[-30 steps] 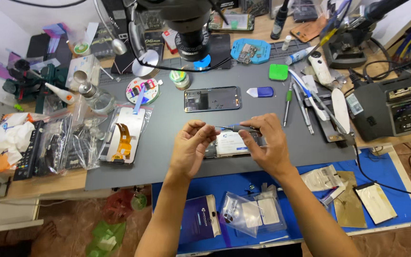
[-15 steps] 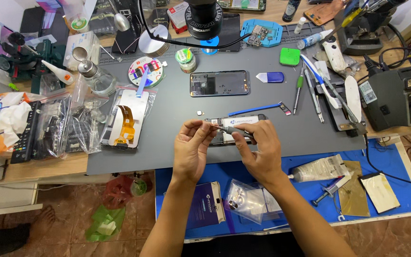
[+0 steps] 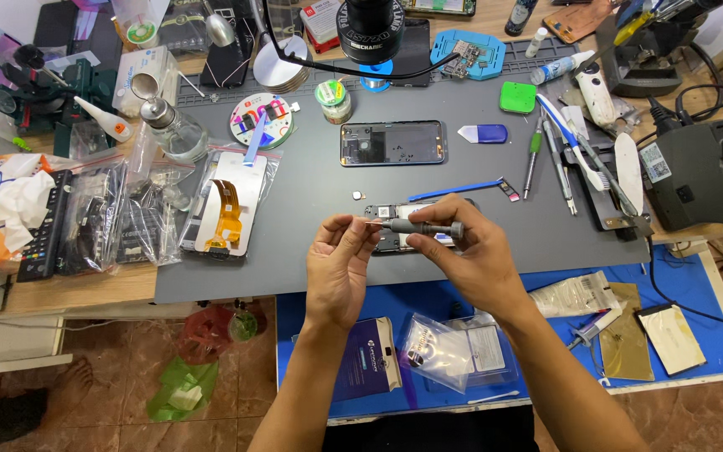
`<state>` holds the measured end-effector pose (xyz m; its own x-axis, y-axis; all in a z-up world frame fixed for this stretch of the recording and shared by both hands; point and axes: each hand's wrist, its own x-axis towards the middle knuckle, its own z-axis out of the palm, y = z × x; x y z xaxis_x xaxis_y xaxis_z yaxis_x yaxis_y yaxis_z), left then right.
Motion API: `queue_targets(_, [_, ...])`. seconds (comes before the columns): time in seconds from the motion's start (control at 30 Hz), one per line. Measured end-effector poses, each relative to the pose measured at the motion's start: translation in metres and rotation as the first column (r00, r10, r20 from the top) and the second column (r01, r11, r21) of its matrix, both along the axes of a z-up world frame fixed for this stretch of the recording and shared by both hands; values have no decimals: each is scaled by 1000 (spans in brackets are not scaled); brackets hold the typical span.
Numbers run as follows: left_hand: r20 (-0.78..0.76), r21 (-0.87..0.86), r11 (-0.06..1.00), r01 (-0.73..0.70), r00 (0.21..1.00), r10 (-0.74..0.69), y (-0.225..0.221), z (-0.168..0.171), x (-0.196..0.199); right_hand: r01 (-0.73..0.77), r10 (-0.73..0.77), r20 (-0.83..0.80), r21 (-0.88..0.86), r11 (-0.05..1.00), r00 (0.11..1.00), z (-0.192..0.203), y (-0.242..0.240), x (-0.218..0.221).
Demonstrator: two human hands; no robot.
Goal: The person unpacks a new phone battery, removes protective film from its adhesive strips, and installs it into a disassembled smartphone. They then reconnect a ribbon cable and place a metal bracket over the battery area.
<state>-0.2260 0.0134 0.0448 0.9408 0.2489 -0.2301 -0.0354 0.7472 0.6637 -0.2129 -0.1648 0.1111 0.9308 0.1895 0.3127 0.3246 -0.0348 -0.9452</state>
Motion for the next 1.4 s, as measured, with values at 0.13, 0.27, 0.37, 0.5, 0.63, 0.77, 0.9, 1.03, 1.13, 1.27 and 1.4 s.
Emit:
queue_targets(0.13, [15,11,1000,18,1000,-18,-6,1,-3,5,-20,120,119,993,993,-6,12,5])
queue_targets(0.27, [88,279,959,50,993,-77,-7,16,-8,19,-44,157,154,988,987,-15,15,11])
queue_targets(0.37, [144,539,841,47,979,-147,-3,20,-7,52,-52,246,7,999,968,-14,15,14])
queue_targets(0.5, [343,898,348,-269,924,-171,7,23,-2,154,-72,347,-213,965,935,-26,15,22])
queue_targets(0.63, [399,878,-151,-454,870,-290,15,-12,3,165,-64,343,-272,948,937,-47,11,31])
queue_targets(0.77, [385,803,-325,-500,851,-358,16,-20,4,151,-49,314,-309,939,948,-58,9,37])
queue_targets(0.9, [369,800,-347,-490,857,-360,16,-15,4,135,-27,328,-310,941,944,-58,11,39])
queue_targets(1.03, [354,795,-359,-490,854,-382,16,-18,6,130,-9,359,-316,940,933,-63,9,43])
queue_targets(1.13, [340,789,-381,-483,858,-385,16,-20,6,119,48,426,-355,927,903,-59,8,46])
queue_targets(1.27, [332,795,-377,-476,861,-386,16,-19,7,157,152,632,-406,900,760,-50,4,52])
queue_targets(1.4, [338,803,-358,-476,860,-383,17,-17,6,229,165,691,-440,868,703,-45,-1,53])
